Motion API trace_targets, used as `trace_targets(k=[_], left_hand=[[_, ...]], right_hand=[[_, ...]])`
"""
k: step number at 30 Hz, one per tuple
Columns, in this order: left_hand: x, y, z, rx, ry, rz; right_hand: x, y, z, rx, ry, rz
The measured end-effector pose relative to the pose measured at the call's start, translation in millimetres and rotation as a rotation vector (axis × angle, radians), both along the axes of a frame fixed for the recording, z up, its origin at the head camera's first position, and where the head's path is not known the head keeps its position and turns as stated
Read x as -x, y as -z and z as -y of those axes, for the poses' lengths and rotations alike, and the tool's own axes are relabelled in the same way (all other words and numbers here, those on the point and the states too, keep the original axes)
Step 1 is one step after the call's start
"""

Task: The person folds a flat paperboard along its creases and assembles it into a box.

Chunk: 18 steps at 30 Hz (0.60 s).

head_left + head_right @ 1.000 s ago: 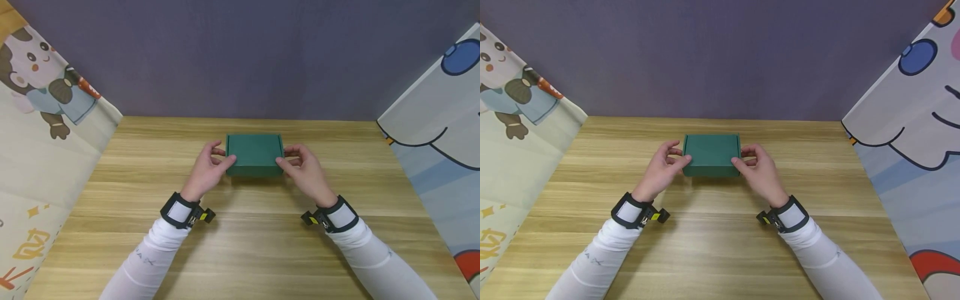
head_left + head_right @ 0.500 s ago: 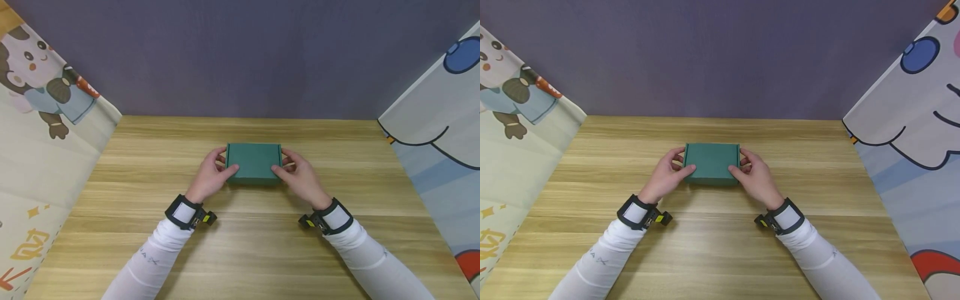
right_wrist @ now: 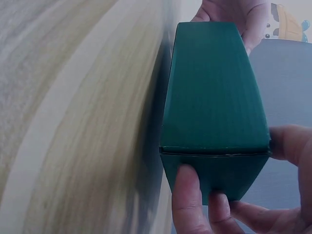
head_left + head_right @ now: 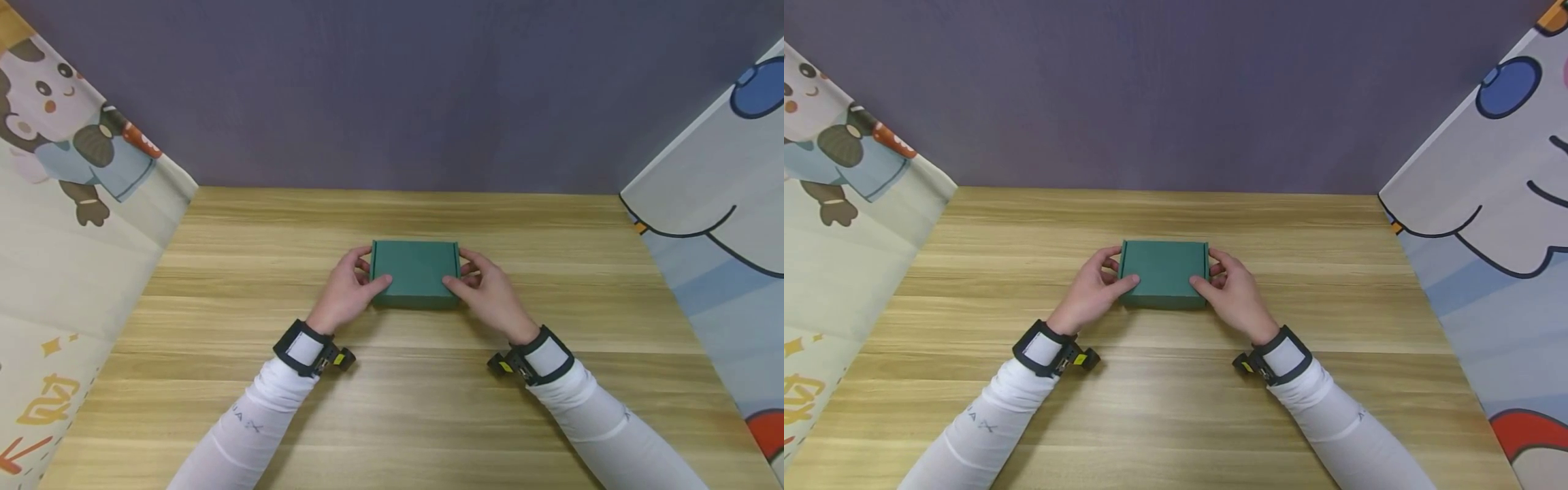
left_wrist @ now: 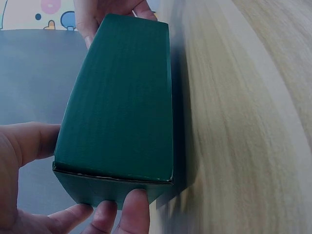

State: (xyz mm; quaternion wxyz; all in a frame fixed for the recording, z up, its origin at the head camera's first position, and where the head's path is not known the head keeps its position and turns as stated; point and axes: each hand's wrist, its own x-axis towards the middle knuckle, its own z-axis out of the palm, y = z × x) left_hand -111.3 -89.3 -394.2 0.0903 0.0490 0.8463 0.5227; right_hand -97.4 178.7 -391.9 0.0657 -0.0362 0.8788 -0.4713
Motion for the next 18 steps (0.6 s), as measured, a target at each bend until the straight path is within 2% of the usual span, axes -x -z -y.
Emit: trace_targets(k=[8, 18], left_hand=[[0.7, 2.2, -0.7, 0.003, 0.004, 0.009], [-0.3, 3.6, -2.5, 0.032, 0.002, 0.022]], right_hand=[[1.1, 3.9, -1.9, 0.010, 0.000, 0.007], [2.7, 8.9, -3.0, -0.025, 0.003, -0.004]])
